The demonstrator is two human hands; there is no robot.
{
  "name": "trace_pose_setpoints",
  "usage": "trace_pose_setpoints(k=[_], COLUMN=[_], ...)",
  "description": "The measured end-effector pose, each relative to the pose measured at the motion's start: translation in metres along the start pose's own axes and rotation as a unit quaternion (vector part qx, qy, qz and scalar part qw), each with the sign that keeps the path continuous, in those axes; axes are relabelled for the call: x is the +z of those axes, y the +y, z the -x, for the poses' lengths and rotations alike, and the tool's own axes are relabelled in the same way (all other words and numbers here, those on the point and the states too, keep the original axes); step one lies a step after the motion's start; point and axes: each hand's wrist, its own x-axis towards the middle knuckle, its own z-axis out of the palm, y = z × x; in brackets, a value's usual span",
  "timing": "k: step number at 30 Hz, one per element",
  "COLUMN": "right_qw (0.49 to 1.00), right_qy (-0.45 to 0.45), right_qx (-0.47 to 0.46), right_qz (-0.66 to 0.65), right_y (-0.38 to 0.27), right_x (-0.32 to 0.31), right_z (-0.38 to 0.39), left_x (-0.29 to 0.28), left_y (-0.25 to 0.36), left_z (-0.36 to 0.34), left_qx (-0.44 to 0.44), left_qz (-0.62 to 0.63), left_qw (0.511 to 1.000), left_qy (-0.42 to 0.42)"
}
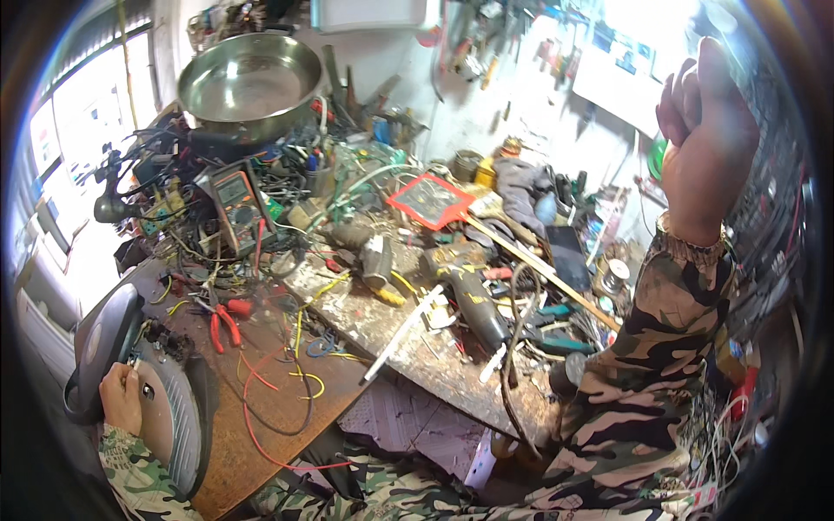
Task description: The person repairs an electric kettle by stripping wires, connecting them to terminals, and testing continuity with a multimeter. They use pliers and a screwdriver to manipulate the internal components and secure the connections.
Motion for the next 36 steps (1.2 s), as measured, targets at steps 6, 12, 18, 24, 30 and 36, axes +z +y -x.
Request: trace_pose_setpoints(k=[6,12,18,24,30,36], right_qw=[0.998,0.994,0.995,0.992,0.885,0.771], right_qy=[0.001,-0.087,-0.087,-0.046,-0.179,-0.203], right_qx=[0.065,0.006,-0.013,0.065,0.246,0.442], right_qz=[-0.023,-0.069,-0.037,0.098,0.352,0.411], right_y=[-0.037,-0.055,-0.055,0.033,0.156,0.257], right_x=[-0.047,-0.076,-0.086,-0.087,-0.148,-0.143], right_z=[0.025,0.04,0.037,0.044,0.062,0.132], left_x=[0.004,-0.014,0.007,-0.014,0.019,0.0], left_y=[-0.034,-0.04,-0.037,-0.035,-0.027,-0.027], left_z=[0.0,0.008,-0.004,0.008,-0.011,0.0], left_qx=[-0.029,-0.043,-0.032,-0.055,-0.04,-0.046], left_qz=[0.005,-0.018,0.005,-0.012,0.04,0.022], left_qw=[0.999,0.999,0.999,0.998,0.997,0.998], left_qy=[-0.033,-0.027,-0.029,-0.029,-0.045,-0.037])
